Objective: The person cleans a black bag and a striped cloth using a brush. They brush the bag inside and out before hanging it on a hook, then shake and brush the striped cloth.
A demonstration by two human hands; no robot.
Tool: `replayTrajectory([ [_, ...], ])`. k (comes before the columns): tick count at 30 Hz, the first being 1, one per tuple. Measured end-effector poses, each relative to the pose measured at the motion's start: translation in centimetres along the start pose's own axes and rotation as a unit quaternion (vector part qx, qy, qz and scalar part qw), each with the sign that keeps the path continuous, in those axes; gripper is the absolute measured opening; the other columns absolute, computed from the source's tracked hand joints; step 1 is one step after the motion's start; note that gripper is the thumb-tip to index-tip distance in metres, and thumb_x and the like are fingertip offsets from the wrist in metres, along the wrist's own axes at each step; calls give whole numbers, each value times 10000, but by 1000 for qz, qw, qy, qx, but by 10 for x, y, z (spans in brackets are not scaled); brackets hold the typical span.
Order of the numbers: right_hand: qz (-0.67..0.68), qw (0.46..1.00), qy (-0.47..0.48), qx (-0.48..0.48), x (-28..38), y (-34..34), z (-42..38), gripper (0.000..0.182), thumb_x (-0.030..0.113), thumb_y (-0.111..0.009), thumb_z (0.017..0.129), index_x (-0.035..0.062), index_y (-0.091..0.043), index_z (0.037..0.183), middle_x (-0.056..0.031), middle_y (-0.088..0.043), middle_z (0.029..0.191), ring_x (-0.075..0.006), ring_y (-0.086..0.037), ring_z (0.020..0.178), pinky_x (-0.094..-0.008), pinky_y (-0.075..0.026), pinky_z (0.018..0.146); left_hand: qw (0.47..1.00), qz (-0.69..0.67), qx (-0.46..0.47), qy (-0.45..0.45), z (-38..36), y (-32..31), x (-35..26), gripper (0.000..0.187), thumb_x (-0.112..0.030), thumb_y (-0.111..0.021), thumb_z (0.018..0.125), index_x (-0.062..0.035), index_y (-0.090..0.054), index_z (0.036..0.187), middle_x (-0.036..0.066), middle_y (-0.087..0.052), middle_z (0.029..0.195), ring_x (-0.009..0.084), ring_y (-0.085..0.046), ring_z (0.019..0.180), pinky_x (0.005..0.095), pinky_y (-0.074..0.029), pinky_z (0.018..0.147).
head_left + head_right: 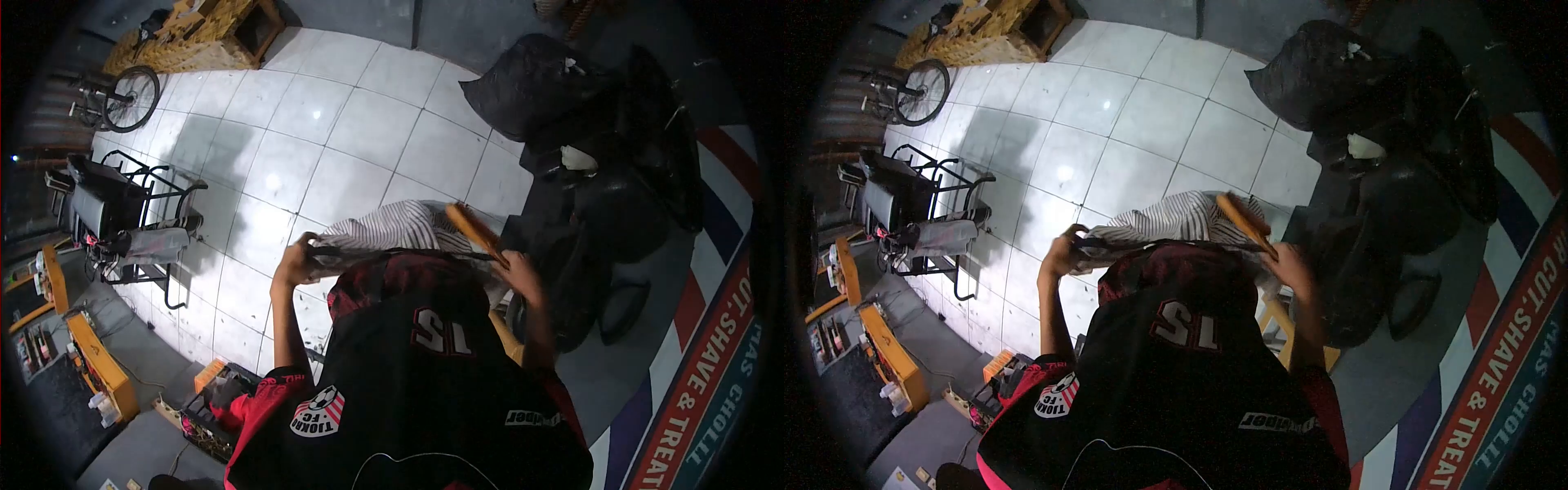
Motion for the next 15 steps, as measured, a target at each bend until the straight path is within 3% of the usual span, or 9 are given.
replayTrajectory([
  [2, -35, 994, 9, -104, 21, 3, 11, 332, 283, -642, 792, -32, -558, 856, -183, -590, 715, -346, -600, 693, -402, -445, 612, 979, -90, 164, 77, 1, 2, -25, 310, 68, -663, 691, -27, -577, 972, 61, -635, 869, 106, -585, 779, 285, -500, 643],
  [3, -24, 991, 2, -130, 37, 9, 16, 324, 291, -627, 802, -21, -556, 855, -208, -596, 747, -376, -597, 714, -413, -450, 607, 975, -83, 202, -28, 4, 3, -28, 141, -21, -629, 798, -21, -569, 926, 8, -578, 776, 66, -525, 725, 251, -454, 624],
  [6, 6, 982, -3, -187, 67, 26, 26, 369, 336, -621, 808, -21, -538, 844, -219, -593, 737, -393, -591, 697, -410, -454, 594, 967, -189, 101, -138, 14, 15, -64, 115, -139, -551, 894, -25, -556, 883, -25, -508, 709, 59, -461, 698, 230, -398, 629],
  [7, 18, 982, -17, -185, 79, 37, 27, 380, 344, -622, 808, -23, -535, 852, -217, -589, 727, -393, -583, 678, -404, -453, 590, 970, -204, 44, -128, 11, 23, -84, 230, -218, -489, 934, -19, -548, 838, -33, -456, 703, 66, -427, 706, 226, -370, 654],
  [8, 29, 982, -31, -186, 92, 48, 27, 391, 352, -623, 808, -24, -533, 860, -215, -586, 717, -393, -576, 659, -398, -453, 585, 972, -205, 2, -114, 15, 28, -92, 213, -196, -510, 924, -15, -553, 820, -37, -473, 726, 64, -436, 733, 224, -370, 670],
  [10, 115, 968, -3, -222, 109, 56, 25, 362, 326, -599, 840, -24, -533, 906, -144, -575, 713, -268, -557, 638, -346, -441, 605, 937, -191, -127, -265, 19, 25, -114, 218, -202, -529, 916, -11, -562, 816, -46, -475, 710, 56, -443, 717, 211, -371, 657],
  [12, 272, 923, 57, -266, 120, 54, 26, 328, 298, -574, 865, -23, -534, 920, -105, -564, 733, -189, -536, 671, -317, -430, 625, 922, -135, -198, -303, 22, 20, -124, 224, -201, -579, 884, 19, -574, 841, 1, -497, 702, 69, -453, 618, 205, -361, 561],
  [13, 319, 902, 74, -281, 118, 44, 31, 260, 238, -558, 881, -18, -543, 929, -48, -542, 774, -117, -498, 739, -284, -414, 650, 945, -251, -119, -175, 21, 11, -124, 228, -201, -584, 881, 20, -580, 827, -9, -496, 721, 67, -453, 643, 209, -369, 554],
  [15, 382, 893, 51, -232, 119, 27, 35, 230, 216, -564, 879, -7, -550, 934, -30, -536, 780, -110, -491, 729, -272, -410, 654, 933, -323, -48, -151, 25, -7, -121, 186, -161, -553, 896, 1, -536, 987, -11, -493, 742, 49, -433, 649, 195, -361, 543],
])
Point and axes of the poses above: each hand's wrist, its own z-axis towards the middle knuckle, its own y-axis out of the back of the hand, x = y × z, the point moved 2 cm from there along z, towards the middle knuckle
